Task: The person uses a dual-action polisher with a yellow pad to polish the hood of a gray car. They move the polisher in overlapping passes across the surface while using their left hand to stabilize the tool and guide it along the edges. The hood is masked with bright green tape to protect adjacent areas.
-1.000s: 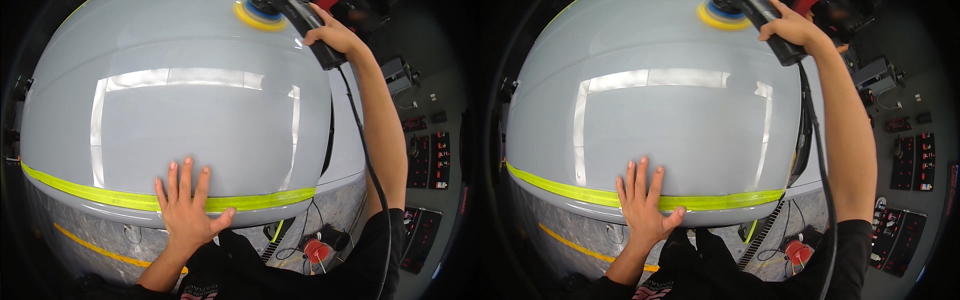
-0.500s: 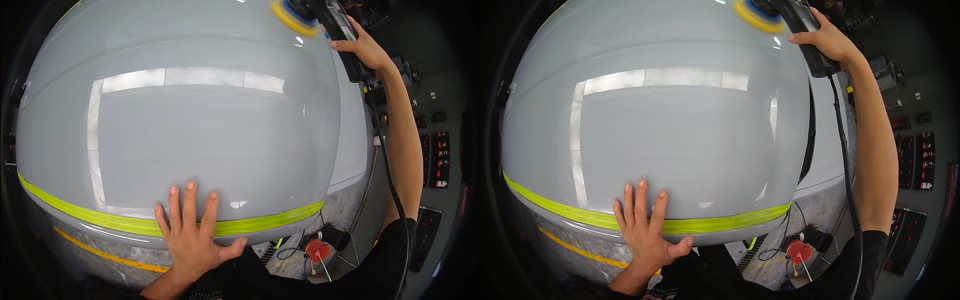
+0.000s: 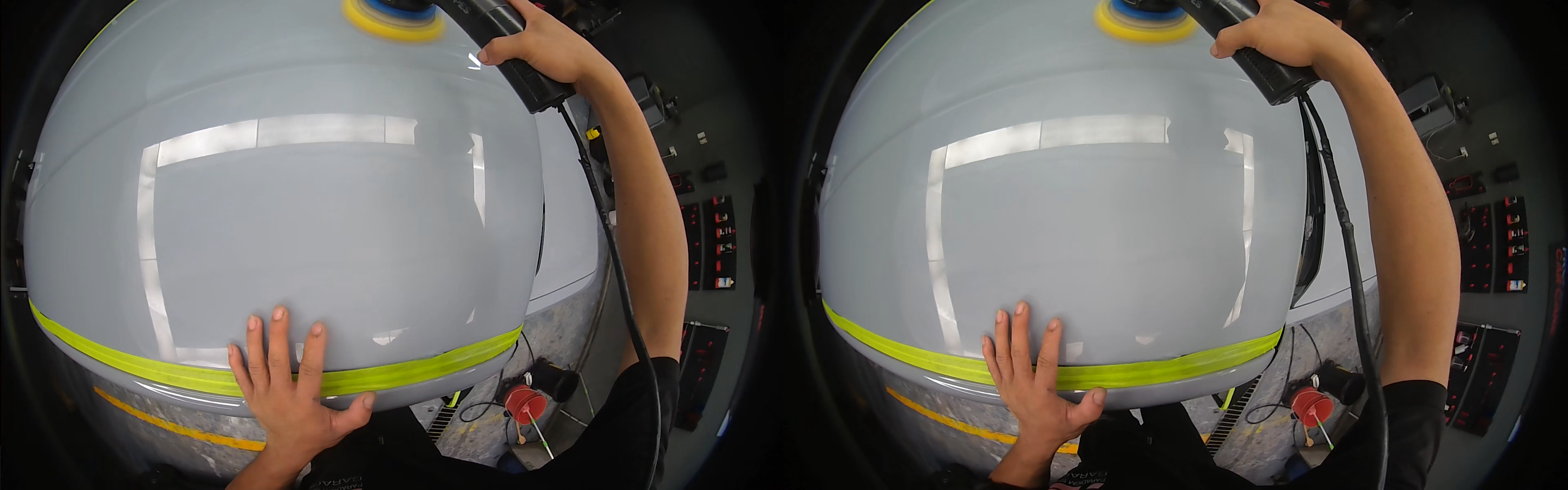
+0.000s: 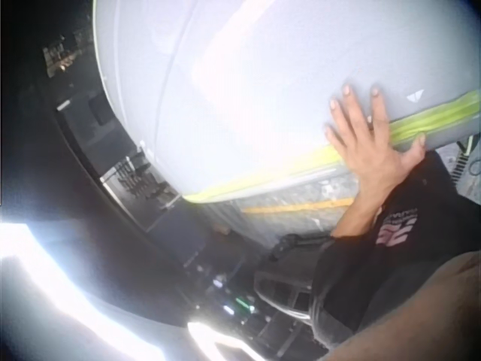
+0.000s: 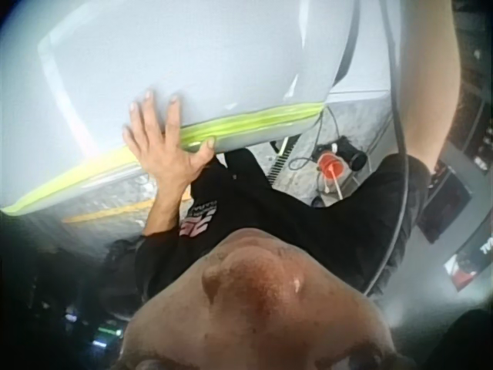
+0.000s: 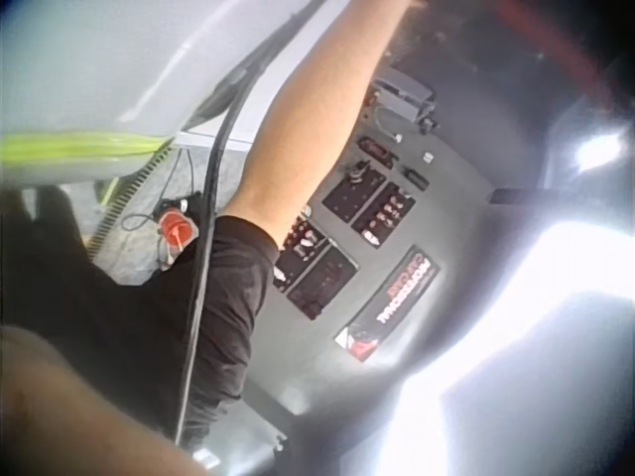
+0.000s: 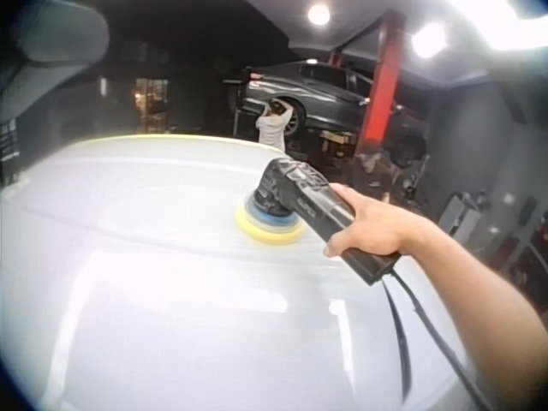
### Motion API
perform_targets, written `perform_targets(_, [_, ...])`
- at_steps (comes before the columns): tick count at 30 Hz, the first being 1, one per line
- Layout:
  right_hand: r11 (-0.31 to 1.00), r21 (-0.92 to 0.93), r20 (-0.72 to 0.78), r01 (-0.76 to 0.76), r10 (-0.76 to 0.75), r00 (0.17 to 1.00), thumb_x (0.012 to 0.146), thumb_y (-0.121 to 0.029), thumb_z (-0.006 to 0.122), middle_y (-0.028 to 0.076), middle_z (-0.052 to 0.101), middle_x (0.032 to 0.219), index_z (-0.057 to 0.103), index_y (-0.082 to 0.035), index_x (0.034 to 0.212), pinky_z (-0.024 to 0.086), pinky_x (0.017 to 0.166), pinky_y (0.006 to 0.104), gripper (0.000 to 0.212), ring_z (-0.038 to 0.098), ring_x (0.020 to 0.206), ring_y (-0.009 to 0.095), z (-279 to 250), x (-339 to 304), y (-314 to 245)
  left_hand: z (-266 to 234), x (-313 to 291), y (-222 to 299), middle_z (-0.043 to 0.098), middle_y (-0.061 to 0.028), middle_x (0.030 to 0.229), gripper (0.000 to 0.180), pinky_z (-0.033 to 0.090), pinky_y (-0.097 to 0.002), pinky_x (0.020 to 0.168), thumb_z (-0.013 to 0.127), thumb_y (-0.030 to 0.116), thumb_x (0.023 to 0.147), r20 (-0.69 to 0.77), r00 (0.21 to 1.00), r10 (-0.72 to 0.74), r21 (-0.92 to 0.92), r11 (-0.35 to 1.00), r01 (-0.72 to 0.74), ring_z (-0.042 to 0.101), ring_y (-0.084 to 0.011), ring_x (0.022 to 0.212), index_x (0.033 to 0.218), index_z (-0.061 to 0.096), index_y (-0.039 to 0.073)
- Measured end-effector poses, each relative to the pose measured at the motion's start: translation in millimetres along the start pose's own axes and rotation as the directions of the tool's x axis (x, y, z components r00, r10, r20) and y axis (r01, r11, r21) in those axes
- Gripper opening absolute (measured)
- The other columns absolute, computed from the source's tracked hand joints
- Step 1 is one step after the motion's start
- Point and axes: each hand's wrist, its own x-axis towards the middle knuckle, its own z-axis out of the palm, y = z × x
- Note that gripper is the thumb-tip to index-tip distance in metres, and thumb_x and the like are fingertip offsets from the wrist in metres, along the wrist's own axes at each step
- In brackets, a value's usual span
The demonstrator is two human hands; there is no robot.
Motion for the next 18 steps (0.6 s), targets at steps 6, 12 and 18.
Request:
perform_targets(6, [0.974,-0.132,-0.053,-0.186,0.180,0.982,0.066,-0.049,0.082,0.030,0.045,0.154,0.020,-0.010,0.165,0.041,0.114,0.0401,0.123,0.051,0.138,0.038,-1,1,23,-5,1,1,0.043,-0.0287,0.156,0.084,0.019,-0.0669,0.118,0.046,0.073,0.090,0.022,1.000,0.010,0.074,0.997,-0.012,0.034,-0.0510,0.147,0.145,0.057,0.010])
perform_targets(12, [0.979,-0.012,-0.050,-0.206,0.205,0.978,0.065,-0.045,0.084,0.028,0.043,0.157,0.019,-0.010,0.166,0.040,0.115,0.0390,0.124,0.048,0.140,0.037,-3,2,76,-3,-2,-2,0.041,-0.0300,0.156,0.086,0.019,-0.0668,0.118,0.046,0.074,0.090,0.044,0.999,0.009,0.102,0.995,-0.013,0.033,-0.0513,0.148,0.144,0.056,0.009])
perform_targets(18, [0.951,0.063,-0.046,-0.302,0.305,0.951,0.066,-0.041,0.084,0.029,0.045,0.155,0.021,-0.011,0.166,0.040,0.114,0.0390,0.122,0.050,0.137,0.036,-8,-18,77,-6,-4,-2,0.039,-0.0304,0.157,0.087,0.019,-0.0672,0.118,0.046,0.075,0.089,0.061,0.998,0.009,0.112,0.994,-0.016,0.032,-0.0515,0.148,0.146,0.054,0.010])
